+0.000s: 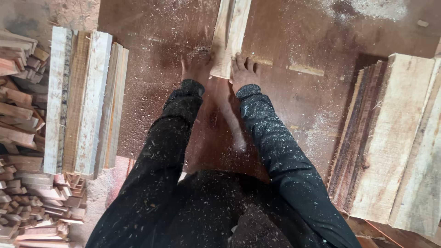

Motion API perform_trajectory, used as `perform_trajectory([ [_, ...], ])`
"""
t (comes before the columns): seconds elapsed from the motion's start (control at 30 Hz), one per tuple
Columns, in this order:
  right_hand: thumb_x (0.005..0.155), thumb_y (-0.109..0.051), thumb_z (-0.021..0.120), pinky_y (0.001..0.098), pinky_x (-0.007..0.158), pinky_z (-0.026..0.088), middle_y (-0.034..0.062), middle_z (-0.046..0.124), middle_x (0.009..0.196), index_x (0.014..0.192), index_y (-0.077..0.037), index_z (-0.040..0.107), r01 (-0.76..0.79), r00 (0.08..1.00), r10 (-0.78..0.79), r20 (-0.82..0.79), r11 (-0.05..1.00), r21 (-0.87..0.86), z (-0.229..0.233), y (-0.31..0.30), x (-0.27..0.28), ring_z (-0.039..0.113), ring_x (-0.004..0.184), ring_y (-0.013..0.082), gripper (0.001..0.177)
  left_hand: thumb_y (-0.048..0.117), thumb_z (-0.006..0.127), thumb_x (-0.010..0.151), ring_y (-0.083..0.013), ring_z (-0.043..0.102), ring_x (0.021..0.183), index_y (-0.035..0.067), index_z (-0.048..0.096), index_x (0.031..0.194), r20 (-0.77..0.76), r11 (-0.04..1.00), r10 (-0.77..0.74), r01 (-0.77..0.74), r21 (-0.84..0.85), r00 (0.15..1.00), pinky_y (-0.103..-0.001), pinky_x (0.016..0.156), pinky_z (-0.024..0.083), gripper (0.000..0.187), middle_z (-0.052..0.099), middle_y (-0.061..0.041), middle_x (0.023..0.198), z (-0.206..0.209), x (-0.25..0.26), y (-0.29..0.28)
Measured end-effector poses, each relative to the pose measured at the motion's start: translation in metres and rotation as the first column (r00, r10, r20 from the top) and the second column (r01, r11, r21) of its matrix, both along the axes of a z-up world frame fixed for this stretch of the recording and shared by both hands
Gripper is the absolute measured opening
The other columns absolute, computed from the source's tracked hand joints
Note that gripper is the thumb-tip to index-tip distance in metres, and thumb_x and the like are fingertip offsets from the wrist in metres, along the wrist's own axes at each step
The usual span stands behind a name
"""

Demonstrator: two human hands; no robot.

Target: The person repeatedly places wooden planks onto a table saw and pushes them through the blade to cut them. The person handles the planks by hand, guiding them through the saw and stacking the cut pieces on the side.

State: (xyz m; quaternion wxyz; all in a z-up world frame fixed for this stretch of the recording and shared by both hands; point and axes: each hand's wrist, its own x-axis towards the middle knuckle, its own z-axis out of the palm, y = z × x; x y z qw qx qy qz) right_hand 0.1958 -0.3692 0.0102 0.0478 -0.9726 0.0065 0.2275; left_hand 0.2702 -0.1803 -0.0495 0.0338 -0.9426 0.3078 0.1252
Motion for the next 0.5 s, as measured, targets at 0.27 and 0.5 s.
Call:
perform_trajectory([
  [0.27, 0.104, -0.038, 0.052, 0.0589, 0.124, 0.021, 0.0035, 0.008, 0.175, 0.167, -0.016, 0.016, 0.033, 0.999, -0.033, -0.008, 0.999, 0.016, 0.004, -0.01, 0.019, 0.02, 0.155, 0.0385, 0.075, 0.035, 0.068, 0.094, -0.0308, 0.042, 0.147, 0.026, 0.032, 0.162, -0.052, 0.991, 0.124, -0.126, -0.037, 0.991, -0.075, 0.116, 0.003, 0.077, 0.034, 0.004, 0.168, 0.026, 0.01, -0.018],
  [0.5, 0.101, -0.038, 0.055, 0.0573, 0.124, 0.02, -0.0001, 0.009, 0.173, 0.166, -0.018, 0.014, 0.057, 0.998, -0.059, 0.037, 0.997, 0.044, -0.003, -0.02, 0.04, 0.021, 0.154, 0.037, 0.079, 0.045, 0.067, 0.099, -0.0306, 0.046, 0.147, 0.029, 0.036, 0.158, -0.183, 0.987, 0.153, -0.142, 0.071, 0.971, -0.078, 0.124, -0.002, 0.069, 0.038, 0.002, 0.166, 0.039, 0.038, -0.036],
])
